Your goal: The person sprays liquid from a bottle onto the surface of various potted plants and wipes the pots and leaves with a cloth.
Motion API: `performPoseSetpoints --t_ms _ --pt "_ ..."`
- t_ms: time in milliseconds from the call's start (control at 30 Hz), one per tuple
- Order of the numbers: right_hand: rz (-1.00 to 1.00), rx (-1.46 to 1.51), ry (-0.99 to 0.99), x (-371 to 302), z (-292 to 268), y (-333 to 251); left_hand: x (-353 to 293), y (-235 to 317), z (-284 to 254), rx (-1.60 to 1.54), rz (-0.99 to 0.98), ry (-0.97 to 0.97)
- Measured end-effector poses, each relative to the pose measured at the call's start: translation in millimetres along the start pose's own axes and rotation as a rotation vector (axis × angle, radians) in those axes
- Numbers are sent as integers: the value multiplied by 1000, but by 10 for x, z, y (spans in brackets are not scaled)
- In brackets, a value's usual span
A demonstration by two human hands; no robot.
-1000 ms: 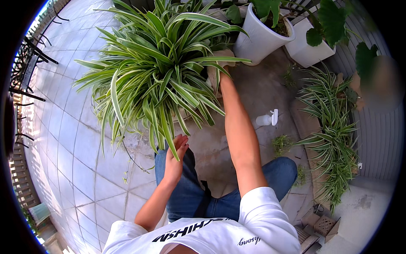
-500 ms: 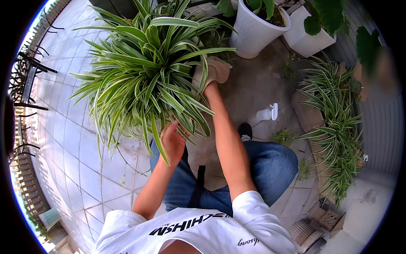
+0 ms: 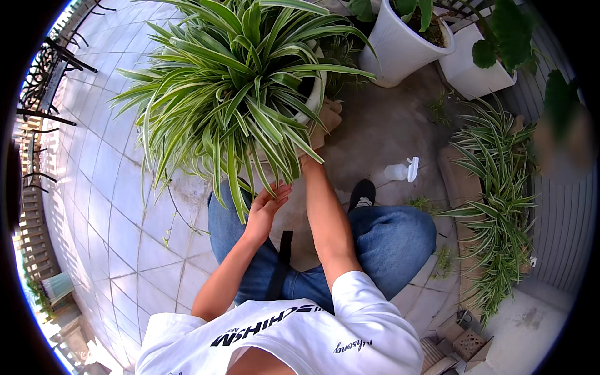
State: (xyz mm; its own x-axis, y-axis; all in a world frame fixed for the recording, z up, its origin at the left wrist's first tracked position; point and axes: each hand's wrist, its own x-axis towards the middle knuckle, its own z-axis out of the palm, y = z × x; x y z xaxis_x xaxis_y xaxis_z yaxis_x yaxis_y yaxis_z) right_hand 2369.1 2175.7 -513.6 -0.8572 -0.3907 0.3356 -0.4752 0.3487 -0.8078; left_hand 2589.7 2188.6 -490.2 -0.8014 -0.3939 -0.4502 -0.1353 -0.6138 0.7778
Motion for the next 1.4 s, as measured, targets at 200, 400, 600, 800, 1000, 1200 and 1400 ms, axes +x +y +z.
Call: performPoseSetpoints --t_ms 200,400,600,800,1000,1200,1400 --pt "-235 -183 -277 -657 294 -299 351 -439 -48 -353 -241 597" --pt "-465 -450 -413 -873 416 -475 900 -874 -555 -524 398 436" --pt "-123 -97 -605 -922 182 -301 817 -328 -245 -586 487 715" --pt "995 1158 -328 -813 263 -852 777 289 -250 -601 610 543" --pt "822 593 -679 -915 -138 -1052 1122 35 -407 -97 576 720" --pt "470 307 -1112 -986 -763 -936 1641 114 -834 29 331 919" --pt "380 158 -1194 -1163 -1214 -1000 1623 122 -805 -23 332 930"
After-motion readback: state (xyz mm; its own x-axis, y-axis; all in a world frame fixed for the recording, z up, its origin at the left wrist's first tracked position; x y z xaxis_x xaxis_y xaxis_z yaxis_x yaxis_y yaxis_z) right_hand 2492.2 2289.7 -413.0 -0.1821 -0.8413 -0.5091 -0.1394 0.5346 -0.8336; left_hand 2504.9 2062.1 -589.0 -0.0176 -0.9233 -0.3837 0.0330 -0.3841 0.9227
